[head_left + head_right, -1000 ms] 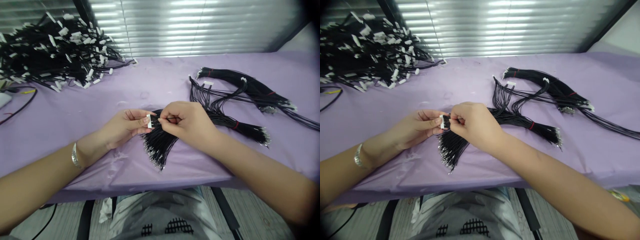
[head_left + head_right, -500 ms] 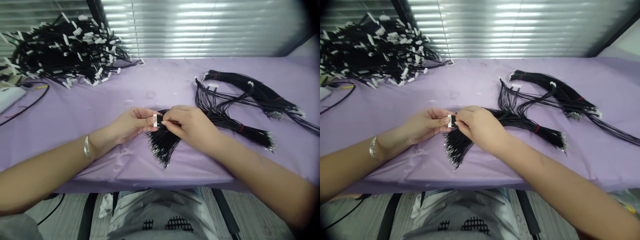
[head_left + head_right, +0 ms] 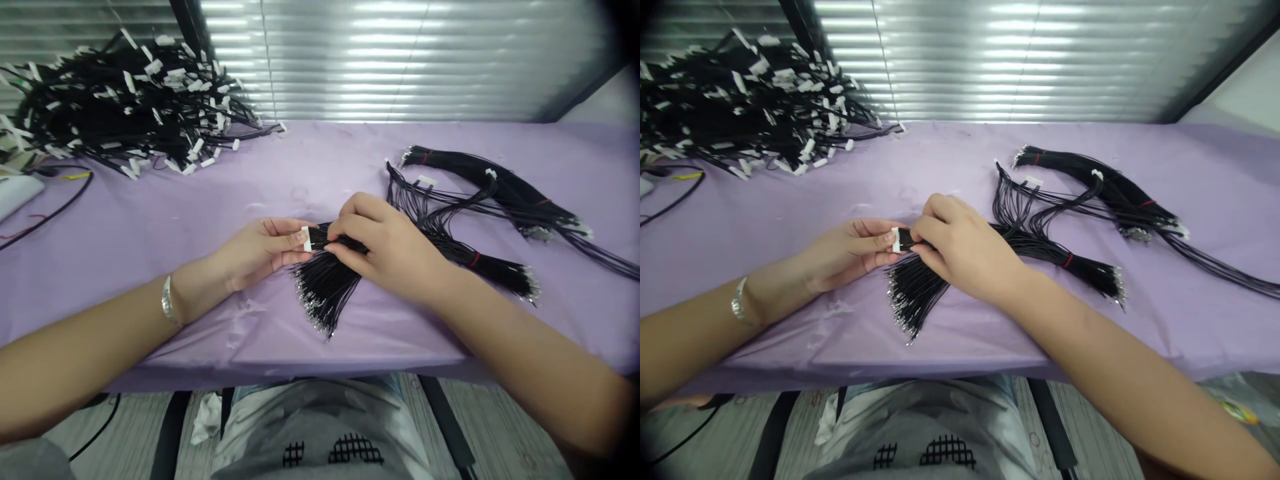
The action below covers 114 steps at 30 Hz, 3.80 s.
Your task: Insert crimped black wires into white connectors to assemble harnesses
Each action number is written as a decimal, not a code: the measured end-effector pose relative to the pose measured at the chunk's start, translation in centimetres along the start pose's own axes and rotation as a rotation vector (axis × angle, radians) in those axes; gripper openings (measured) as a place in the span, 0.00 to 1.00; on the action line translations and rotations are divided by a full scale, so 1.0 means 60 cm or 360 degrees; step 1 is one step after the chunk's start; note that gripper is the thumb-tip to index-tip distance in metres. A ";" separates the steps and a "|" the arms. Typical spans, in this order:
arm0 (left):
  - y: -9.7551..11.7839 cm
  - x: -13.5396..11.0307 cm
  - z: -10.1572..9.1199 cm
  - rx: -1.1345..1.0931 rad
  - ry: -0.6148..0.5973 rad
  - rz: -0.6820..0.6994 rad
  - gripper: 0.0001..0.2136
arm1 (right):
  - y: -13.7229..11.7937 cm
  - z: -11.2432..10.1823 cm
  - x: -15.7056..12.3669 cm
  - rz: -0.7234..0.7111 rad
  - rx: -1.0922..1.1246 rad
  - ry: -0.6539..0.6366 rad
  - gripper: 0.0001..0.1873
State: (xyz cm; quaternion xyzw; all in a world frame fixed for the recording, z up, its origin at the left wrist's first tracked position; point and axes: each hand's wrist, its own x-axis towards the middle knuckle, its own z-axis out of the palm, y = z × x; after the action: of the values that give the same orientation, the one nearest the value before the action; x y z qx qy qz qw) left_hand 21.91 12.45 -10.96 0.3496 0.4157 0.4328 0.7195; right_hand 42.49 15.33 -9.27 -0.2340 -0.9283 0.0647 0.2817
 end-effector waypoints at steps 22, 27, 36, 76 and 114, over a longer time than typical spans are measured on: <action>0.001 0.003 0.003 0.0059 0.0094 0.0005 0.06 | -0.009 0.019 0.008 0.0004 0.0002 -0.0037 0.11; 0.007 0.005 0.006 -0.0014 0.0192 -0.0030 0.08 | 0.007 -0.037 0.002 -0.0142 0.0513 -0.0444 0.08; 0.004 0.007 -0.001 -0.0093 0.0122 0.0027 0.07 | -0.001 -0.017 0.002 -0.0104 0.0178 -0.0688 0.07; 0.005 -0.001 0.009 0.0035 0.0172 -0.0021 0.06 | -0.009 0.005 0.002 0.0018 -0.0016 0.0017 0.09; 0.008 0.006 0.005 -0.0146 0.0270 0.0001 0.06 | -0.019 -0.009 -0.002 0.0158 0.0281 -0.0666 0.05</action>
State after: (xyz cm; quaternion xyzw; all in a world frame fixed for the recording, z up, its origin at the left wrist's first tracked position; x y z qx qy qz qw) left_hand 22.11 12.92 -10.56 0.2786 0.4548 0.4797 0.6967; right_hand 42.41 14.25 -8.55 -0.2352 -0.9446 0.2064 0.0989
